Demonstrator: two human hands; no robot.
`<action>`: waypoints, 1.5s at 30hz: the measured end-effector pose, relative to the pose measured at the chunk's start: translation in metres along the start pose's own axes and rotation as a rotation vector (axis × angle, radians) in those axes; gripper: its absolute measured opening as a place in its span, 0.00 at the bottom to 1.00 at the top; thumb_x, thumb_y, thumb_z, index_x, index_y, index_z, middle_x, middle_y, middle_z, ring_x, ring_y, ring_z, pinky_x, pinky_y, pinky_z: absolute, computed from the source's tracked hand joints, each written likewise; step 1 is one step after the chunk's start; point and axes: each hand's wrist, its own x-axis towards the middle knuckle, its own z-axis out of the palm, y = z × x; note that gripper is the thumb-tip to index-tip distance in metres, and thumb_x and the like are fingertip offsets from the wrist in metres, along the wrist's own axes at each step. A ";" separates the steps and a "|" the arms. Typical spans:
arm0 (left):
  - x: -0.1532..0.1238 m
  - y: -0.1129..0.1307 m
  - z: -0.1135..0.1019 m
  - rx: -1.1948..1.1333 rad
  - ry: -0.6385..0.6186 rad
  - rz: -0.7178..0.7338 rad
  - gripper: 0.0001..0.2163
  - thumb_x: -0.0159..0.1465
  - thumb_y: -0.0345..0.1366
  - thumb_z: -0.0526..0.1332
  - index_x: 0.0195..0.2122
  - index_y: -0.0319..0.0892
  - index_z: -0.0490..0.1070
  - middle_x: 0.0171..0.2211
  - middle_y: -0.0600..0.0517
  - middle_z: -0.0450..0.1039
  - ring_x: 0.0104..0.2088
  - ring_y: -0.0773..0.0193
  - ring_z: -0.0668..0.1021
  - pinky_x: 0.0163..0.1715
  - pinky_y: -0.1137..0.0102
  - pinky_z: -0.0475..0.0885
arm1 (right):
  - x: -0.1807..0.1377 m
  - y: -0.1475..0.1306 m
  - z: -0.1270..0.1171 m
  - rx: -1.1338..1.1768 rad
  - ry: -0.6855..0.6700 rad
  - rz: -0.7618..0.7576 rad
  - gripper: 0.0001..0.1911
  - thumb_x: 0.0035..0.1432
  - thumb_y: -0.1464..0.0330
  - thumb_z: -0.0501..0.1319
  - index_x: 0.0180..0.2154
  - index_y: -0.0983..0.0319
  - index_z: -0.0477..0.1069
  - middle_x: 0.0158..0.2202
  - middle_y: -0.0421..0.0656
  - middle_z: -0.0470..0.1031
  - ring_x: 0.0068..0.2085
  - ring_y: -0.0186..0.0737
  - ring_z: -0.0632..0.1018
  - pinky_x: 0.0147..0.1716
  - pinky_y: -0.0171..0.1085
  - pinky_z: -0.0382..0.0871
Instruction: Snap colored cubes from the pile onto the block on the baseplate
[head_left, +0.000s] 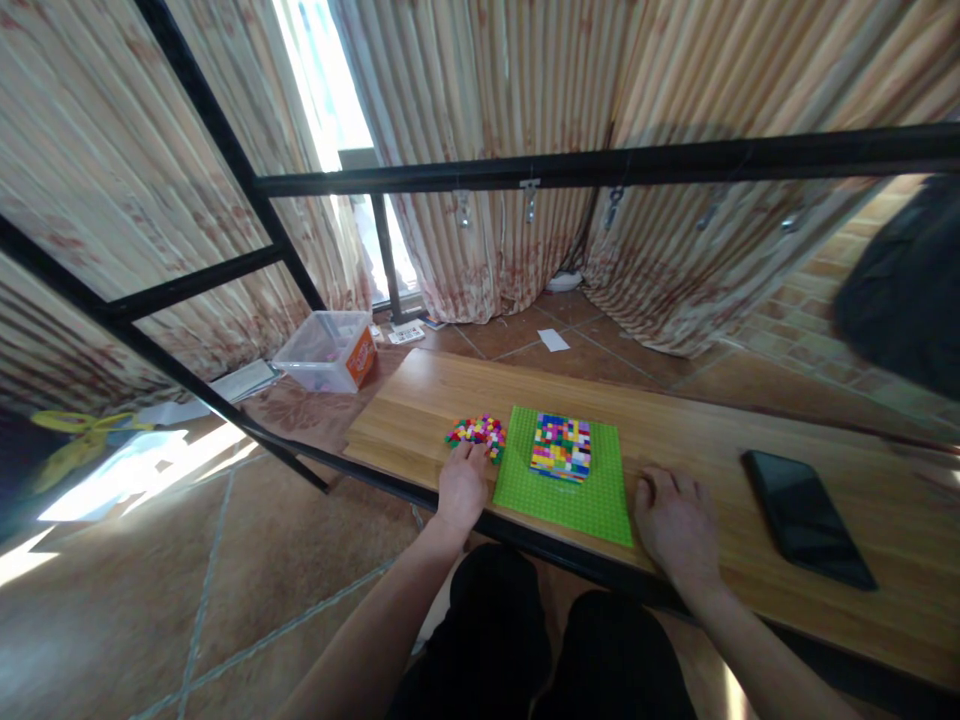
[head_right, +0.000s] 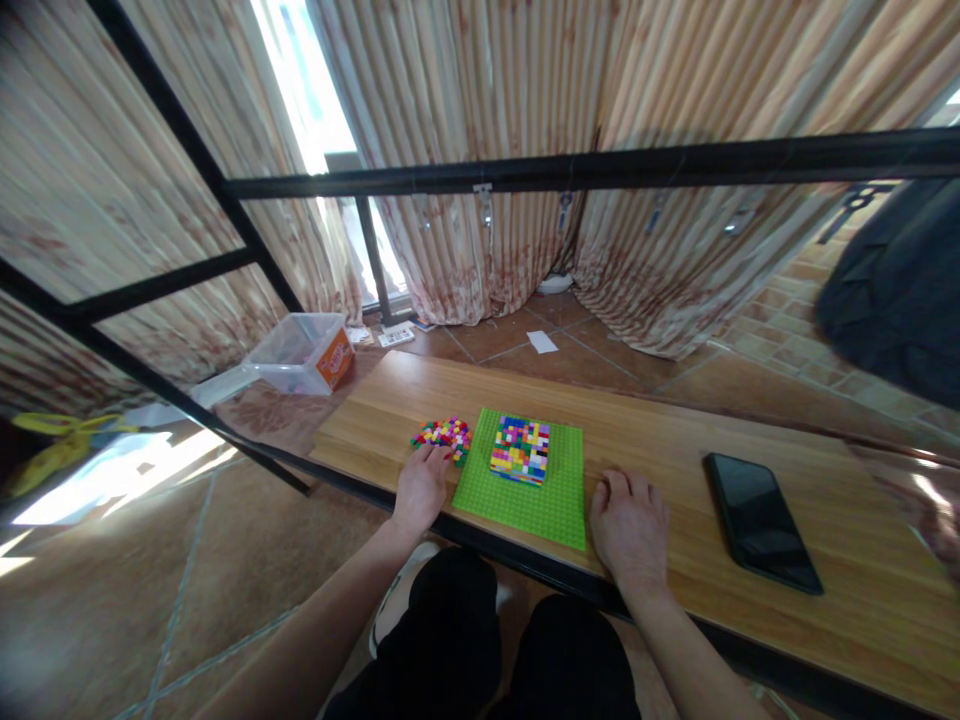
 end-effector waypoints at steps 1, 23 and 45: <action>-0.001 0.000 0.001 -0.023 0.029 -0.013 0.11 0.69 0.29 0.53 0.46 0.40 0.74 0.41 0.44 0.74 0.41 0.57 0.77 0.43 0.65 0.72 | 0.000 0.000 0.000 -0.001 -0.006 0.006 0.15 0.65 0.67 0.50 0.44 0.65 0.73 0.44 0.53 0.76 0.43 0.50 0.71 0.40 0.44 0.59; 0.018 0.066 -0.012 -0.677 0.023 0.026 0.09 0.63 0.26 0.60 0.38 0.44 0.79 0.36 0.51 0.80 0.37 0.64 0.80 0.41 0.68 0.76 | 0.002 -0.002 -0.002 0.042 -0.034 0.031 0.14 0.65 0.68 0.51 0.43 0.65 0.73 0.44 0.53 0.75 0.45 0.50 0.69 0.41 0.44 0.58; 0.030 0.098 0.007 -0.323 0.026 0.166 0.05 0.65 0.32 0.62 0.35 0.46 0.78 0.34 0.54 0.81 0.38 0.61 0.77 0.47 0.61 0.62 | 0.004 -0.008 -0.006 0.083 -0.026 0.076 0.13 0.65 0.69 0.51 0.44 0.64 0.72 0.45 0.51 0.74 0.45 0.49 0.68 0.43 0.43 0.57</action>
